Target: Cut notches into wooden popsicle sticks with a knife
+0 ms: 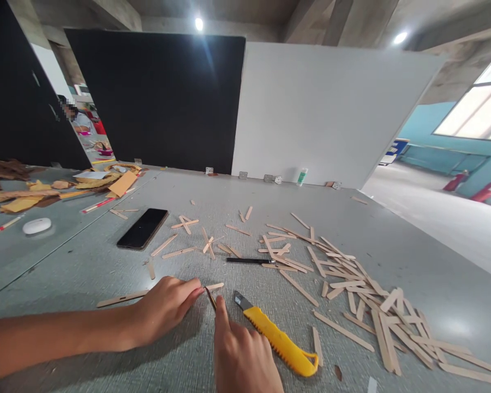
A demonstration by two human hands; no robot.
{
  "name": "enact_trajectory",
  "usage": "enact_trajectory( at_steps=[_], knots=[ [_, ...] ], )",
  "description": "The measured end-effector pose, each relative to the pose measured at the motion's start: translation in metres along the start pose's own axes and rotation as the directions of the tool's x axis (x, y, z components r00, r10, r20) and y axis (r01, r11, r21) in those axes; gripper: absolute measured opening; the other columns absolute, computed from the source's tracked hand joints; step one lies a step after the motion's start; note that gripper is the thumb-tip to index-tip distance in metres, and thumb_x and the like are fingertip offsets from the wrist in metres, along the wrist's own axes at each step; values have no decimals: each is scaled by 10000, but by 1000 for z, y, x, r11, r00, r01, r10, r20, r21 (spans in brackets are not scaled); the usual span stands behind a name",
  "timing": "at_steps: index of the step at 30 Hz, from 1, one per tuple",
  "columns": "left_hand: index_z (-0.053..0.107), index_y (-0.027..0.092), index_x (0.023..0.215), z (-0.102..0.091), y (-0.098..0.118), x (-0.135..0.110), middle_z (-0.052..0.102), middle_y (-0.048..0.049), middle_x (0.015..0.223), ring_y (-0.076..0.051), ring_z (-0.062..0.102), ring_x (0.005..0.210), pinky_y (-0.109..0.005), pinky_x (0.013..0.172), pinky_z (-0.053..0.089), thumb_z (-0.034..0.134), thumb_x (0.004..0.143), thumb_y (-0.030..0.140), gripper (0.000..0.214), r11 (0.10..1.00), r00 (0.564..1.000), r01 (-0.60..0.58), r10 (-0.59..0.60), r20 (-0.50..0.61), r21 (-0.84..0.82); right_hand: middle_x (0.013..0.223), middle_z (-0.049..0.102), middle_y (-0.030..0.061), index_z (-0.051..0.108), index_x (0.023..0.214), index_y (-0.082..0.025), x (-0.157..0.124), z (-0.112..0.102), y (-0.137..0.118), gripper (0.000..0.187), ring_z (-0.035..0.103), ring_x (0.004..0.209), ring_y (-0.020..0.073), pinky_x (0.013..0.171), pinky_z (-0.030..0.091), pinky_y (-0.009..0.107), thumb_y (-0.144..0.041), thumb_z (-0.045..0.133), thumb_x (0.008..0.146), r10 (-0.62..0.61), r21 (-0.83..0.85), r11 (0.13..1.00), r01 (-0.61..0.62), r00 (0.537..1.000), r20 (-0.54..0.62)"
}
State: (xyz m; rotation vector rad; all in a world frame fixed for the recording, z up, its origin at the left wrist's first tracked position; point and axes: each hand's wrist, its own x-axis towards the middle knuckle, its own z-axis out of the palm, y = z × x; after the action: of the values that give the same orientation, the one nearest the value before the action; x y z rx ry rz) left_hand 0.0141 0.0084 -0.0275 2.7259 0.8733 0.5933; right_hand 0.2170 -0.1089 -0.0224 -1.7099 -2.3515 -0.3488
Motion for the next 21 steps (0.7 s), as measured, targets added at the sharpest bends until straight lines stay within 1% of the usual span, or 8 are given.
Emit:
enact_trajectory(
  at_steps=[4, 6, 8, 10, 12, 14, 18, 21],
  knots=[
    [558, 210, 862, -3, 3, 1, 592, 20, 584, -144, 503, 459, -314, 518, 218, 326, 1127, 282, 360, 1000, 1000, -10, 10, 17, -4, 575, 673, 50, 587, 1425, 12, -1, 1, 2, 668, 667, 418, 251, 386, 436, 323, 8, 421, 778, -38, 20, 999, 39, 998, -41],
    [561, 210, 876, -4, 3, 1, 617, 19, 608, -140, 519, 475, -306, 524, 231, 350, 1117, 259, 323, 1000, 999, -29, 29, 31, -11, 597, 697, 60, 581, 1417, 19, 3, 1, 2, 633, 686, 438, 254, 399, 456, 326, 5, 403, 810, -40, 50, 998, 43, 998, -53],
    [561, 210, 877, -4, 3, 2, 625, 17, 619, -138, 529, 487, -301, 530, 235, 355, 1113, 247, 315, 1000, 999, -28, 29, 35, -12, 636, 723, 64, 573, 1422, 2, 7, 2, 2, 606, 709, 471, 247, 418, 468, 316, -5, 401, 840, -37, 70, 997, 41, 997, -61],
    [557, 209, 858, -4, 3, 4, 605, 15, 600, -140, 519, 480, -305, 529, 220, 336, 1120, 259, 347, 1000, 1000, -7, 7, 26, -5, 647, 728, 64, 583, 1413, -23, 7, 3, 2, 575, 711, 478, 245, 426, 462, 312, -21, 401, 868, -23, 61, 998, 27, 997, -70],
    [552, 208, 838, -3, 2, 5, 576, 15, 577, -143, 504, 471, -313, 528, 199, 313, 1129, 282, 384, 1000, 1000, 14, -14, 17, 1, 626, 714, 75, 606, 1386, -24, 6, 4, 2, 524, 701, 467, 255, 431, 450, 322, -57, 382, 913, -1, 42, 999, 4, 997, -80],
    [551, 209, 837, -2, 0, 5, 569, 17, 577, -143, 501, 473, -314, 528, 194, 316, 1131, 297, 387, 1000, 1000, 9, -9, 23, -3, 617, 709, 85, 614, 1371, -9, 5, 5, 2, 497, 700, 469, 262, 441, 445, 330, -80, 367, 946, 3, 39, 999, 0, 998, -69],
    [559, 212, 857, 0, -1, 3, 591, 21, 607, -136, 513, 494, -303, 535, 227, 362, 1120, 291, 338, 999, 999, -22, 24, 47, -26, 649, 731, 60, 563, 1426, -9, 9, 1, 2, 512, 710, 492, 234, 448, 427, 313, -48, 390, 946, -16, 77, 997, 16, 1000, -4],
    [566, 205, 858, -1, 1, 4, 582, 11, 605, -147, 510, 497, -315, 541, 216, 338, 1119, 265, 352, 1000, 1000, 8, -7, 28, -19, 620, 715, 54, 597, 1388, -23, 11, -4, 1, 488, 699, 485, 238, 434, 374, 317, -45, 389, 946, 7, 74, 997, -10, 999, 31]
  ],
)
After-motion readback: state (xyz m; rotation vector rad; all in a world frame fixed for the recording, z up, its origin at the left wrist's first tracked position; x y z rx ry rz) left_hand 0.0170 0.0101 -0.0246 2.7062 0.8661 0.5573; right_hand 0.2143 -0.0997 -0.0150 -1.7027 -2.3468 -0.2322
